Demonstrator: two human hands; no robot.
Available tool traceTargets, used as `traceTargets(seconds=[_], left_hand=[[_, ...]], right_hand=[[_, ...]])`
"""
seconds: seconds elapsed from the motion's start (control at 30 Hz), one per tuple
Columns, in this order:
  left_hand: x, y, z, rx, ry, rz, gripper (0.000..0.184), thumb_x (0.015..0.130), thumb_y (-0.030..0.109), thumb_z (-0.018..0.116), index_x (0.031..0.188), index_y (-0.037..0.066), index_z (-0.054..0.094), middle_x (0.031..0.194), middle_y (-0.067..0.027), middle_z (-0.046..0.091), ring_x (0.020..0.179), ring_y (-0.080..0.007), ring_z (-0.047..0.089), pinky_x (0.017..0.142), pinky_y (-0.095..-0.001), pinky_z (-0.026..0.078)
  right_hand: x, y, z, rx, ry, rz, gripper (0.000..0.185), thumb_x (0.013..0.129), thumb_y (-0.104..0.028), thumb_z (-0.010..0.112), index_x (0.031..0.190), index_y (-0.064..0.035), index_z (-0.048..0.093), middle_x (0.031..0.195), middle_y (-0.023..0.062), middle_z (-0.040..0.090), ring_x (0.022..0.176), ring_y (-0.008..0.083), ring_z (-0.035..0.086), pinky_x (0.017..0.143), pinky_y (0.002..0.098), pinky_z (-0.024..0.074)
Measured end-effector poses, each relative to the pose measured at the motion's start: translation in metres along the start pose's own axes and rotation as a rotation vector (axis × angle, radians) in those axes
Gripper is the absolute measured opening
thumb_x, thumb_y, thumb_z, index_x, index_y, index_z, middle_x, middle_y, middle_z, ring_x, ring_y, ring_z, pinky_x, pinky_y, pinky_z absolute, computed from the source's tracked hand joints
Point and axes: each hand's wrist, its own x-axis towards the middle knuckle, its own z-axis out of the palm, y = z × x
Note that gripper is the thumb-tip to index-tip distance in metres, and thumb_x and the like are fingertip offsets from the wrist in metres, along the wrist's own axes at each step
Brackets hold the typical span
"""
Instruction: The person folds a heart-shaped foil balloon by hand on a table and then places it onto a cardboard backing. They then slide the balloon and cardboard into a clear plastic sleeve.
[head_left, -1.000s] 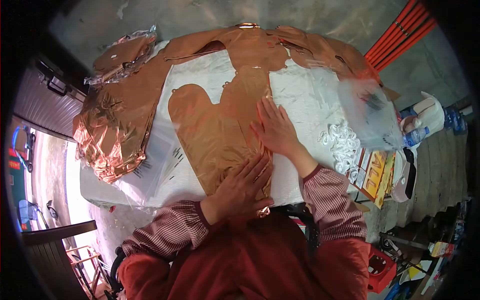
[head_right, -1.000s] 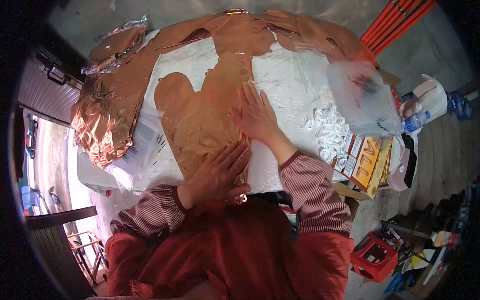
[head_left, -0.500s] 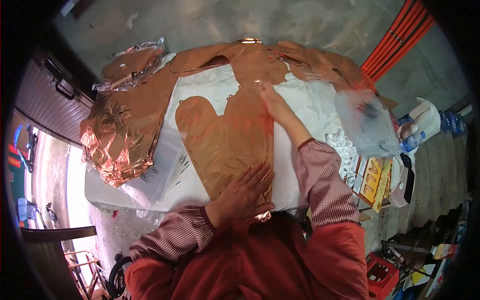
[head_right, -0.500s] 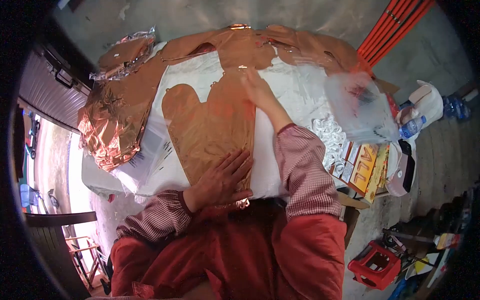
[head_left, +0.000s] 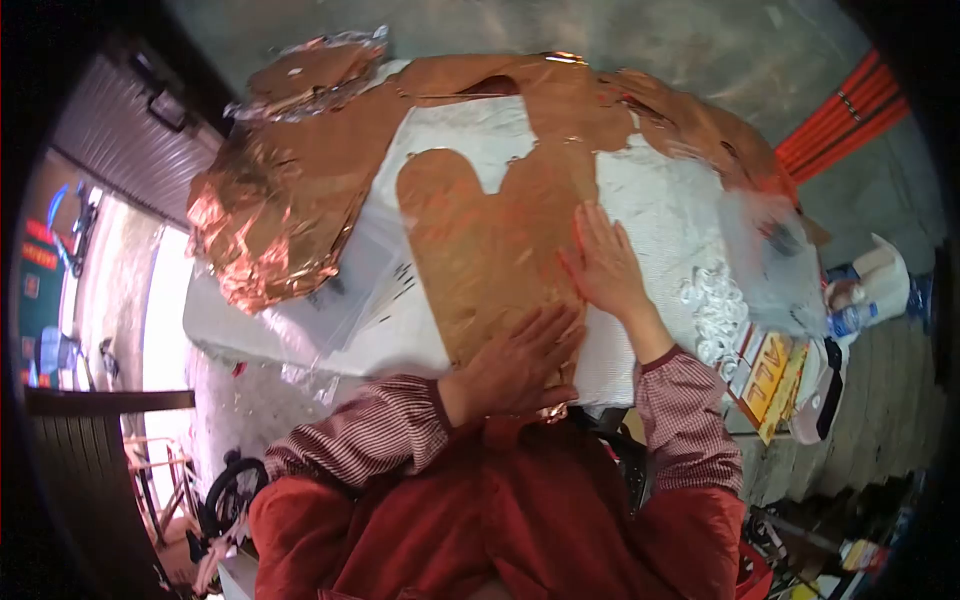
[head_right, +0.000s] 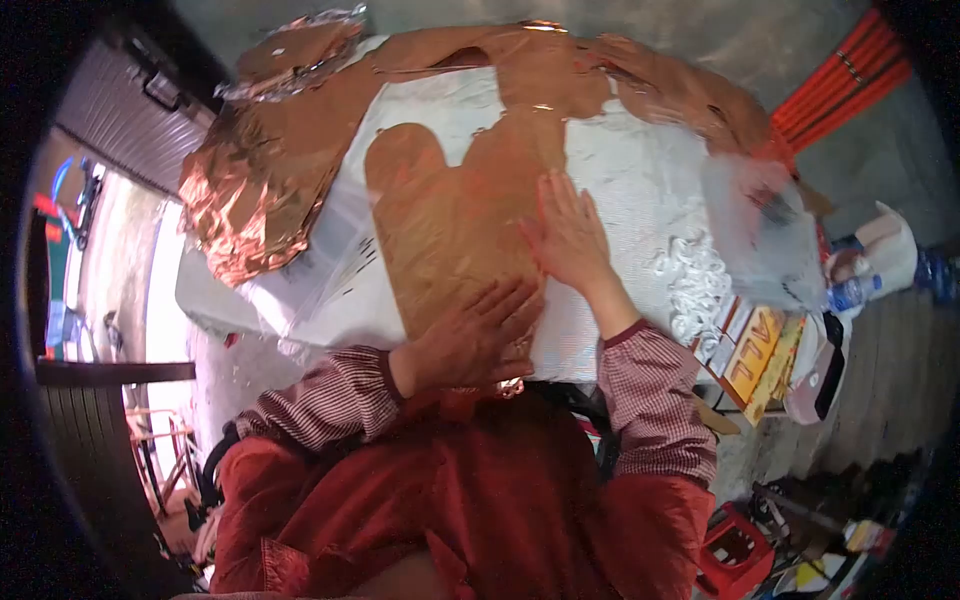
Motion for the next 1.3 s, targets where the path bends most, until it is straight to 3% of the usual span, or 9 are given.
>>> traceTargets(seconds=[0.27, 0.43, 0.63, 0.83, 1.0, 1.07, 1.1, 1.17, 1.3], left_hand=[[-0.064, 0.035, -0.022, -0.053, -0.036, 0.088, 0.057, 0.086, 0.040, 0.062, 0.130, 0.003, 0.053, 0.141, -0.0157, 0.045, 0.133, -0.0312, 0.041, 0.110, -0.0443, 0.032], [-0.116, 0.000, -0.070, 0.064, 0.272, -0.254, 0.029, 0.080, 0.007, 0.065, 0.108, 0.001, 0.066, 0.117, -0.0133, 0.058, 0.114, -0.0298, 0.054, 0.093, -0.0396, 0.046], [-0.102, -0.029, -0.084, 0.079, 0.175, -0.338, 0.028, 0.081, 0.006, 0.064, 0.109, 0.002, 0.065, 0.116, -0.0122, 0.054, 0.098, -0.0284, 0.054, 0.083, -0.0392, 0.046], [-0.069, -0.063, -0.072, 0.279, 0.288, -0.267, 0.036, 0.082, 0.006, 0.062, 0.118, 0.000, 0.059, 0.115, -0.0182, 0.054, 0.107, -0.0355, 0.052, 0.091, -0.0406, 0.043], [-0.023, -0.096, -0.047, -0.065, 0.453, -0.383, 0.032, 0.089, 0.011, 0.055, 0.117, -0.005, 0.054, 0.115, -0.0238, 0.054, 0.107, -0.0430, 0.052, 0.093, -0.0437, 0.043], [0.007, -0.086, -0.056, -0.477, 0.261, -0.788, 0.039, 0.095, 0.017, 0.051, 0.127, -0.004, 0.047, 0.126, -0.0251, 0.050, 0.117, -0.0431, 0.047, 0.099, -0.0420, 0.040], [0.019, -0.086, -0.048, -0.475, 0.259, -0.782, 0.039, 0.095, 0.017, 0.051, 0.127, -0.004, 0.047, 0.126, -0.0251, 0.050, 0.117, -0.0431, 0.047, 0.099, -0.0420, 0.040], [0.040, -0.089, -0.027, -0.666, 0.656, -0.368, 0.047, 0.098, 0.021, 0.048, 0.138, -0.002, 0.037, 0.139, -0.0257, 0.040, 0.130, -0.0402, 0.039, 0.106, -0.0394, 0.034], [0.061, -0.079, -0.018, -0.367, 0.380, -0.352, 0.055, 0.097, 0.018, 0.051, 0.145, 0.001, 0.030, 0.148, -0.0265, 0.028, 0.140, -0.0375, 0.026, 0.112, -0.0381, 0.026]], right_hand=[[0.002, 0.000, -0.002, -0.022, -0.084, 0.042, 0.064, 0.099, -0.041, 0.041, 0.148, -0.0028, 0.025, 0.155, 0.0143, 0.023, 0.144, 0.0240, 0.020, 0.116, 0.0402, 0.0158], [0.002, 0.000, -0.003, -0.018, -0.074, 0.046, 0.064, 0.099, -0.042, 0.039, 0.148, -0.0025, 0.026, 0.155, 0.0139, 0.024, 0.144, 0.0237, 0.021, 0.116, 0.0401, 0.0161], [0.003, -0.002, -0.003, -0.019, -0.073, 0.051, 0.064, 0.099, -0.042, 0.040, 0.147, -0.0025, 0.027, 0.154, 0.0142, 0.025, 0.144, 0.0244, 0.022, 0.116, 0.0406, 0.0169], [0.002, 0.000, -0.002, 0.020, -0.029, 0.046, 0.066, 0.097, -0.042, 0.044, 0.147, -0.0023, 0.028, 0.154, 0.0152, 0.026, 0.143, 0.0250, 0.023, 0.116, 0.0415, 0.0184], [0.001, -0.002, -0.002, 0.030, -0.026, 0.031, 0.068, 0.096, -0.043, 0.046, 0.146, -0.0019, 0.028, 0.154, 0.0156, 0.026, 0.143, 0.0252, 0.023, 0.115, 0.0416, 0.0190], [0.001, -0.003, -0.006, 0.049, -0.061, 0.062, 0.070, 0.094, -0.044, 0.049, 0.146, -0.0016, 0.029, 0.153, 0.0159, 0.026, 0.143, 0.0257, 0.023, 0.115, 0.0416, 0.0191], [0.002, -0.003, -0.006, 0.048, -0.056, 0.067, 0.070, 0.094, -0.044, 0.049, 0.146, -0.0016, 0.029, 0.153, 0.0159, 0.026, 0.143, 0.0257, 0.023, 0.115, 0.0416, 0.0191], [0.001, -0.002, -0.002, 0.075, -0.038, 0.058, 0.071, 0.093, -0.043, 0.051, 0.146, -0.0012, 0.029, 0.153, 0.0161, 0.027, 0.143, 0.0273, 0.023, 0.115, 0.0426, 0.0193], [0.000, 0.001, 0.000, 0.092, 0.000, 0.026, 0.068, 0.093, -0.041, 0.052, 0.145, -0.0020, 0.031, 0.151, 0.0161, 0.030, 0.143, 0.0286, 0.023, 0.115, 0.0446, 0.0196]])
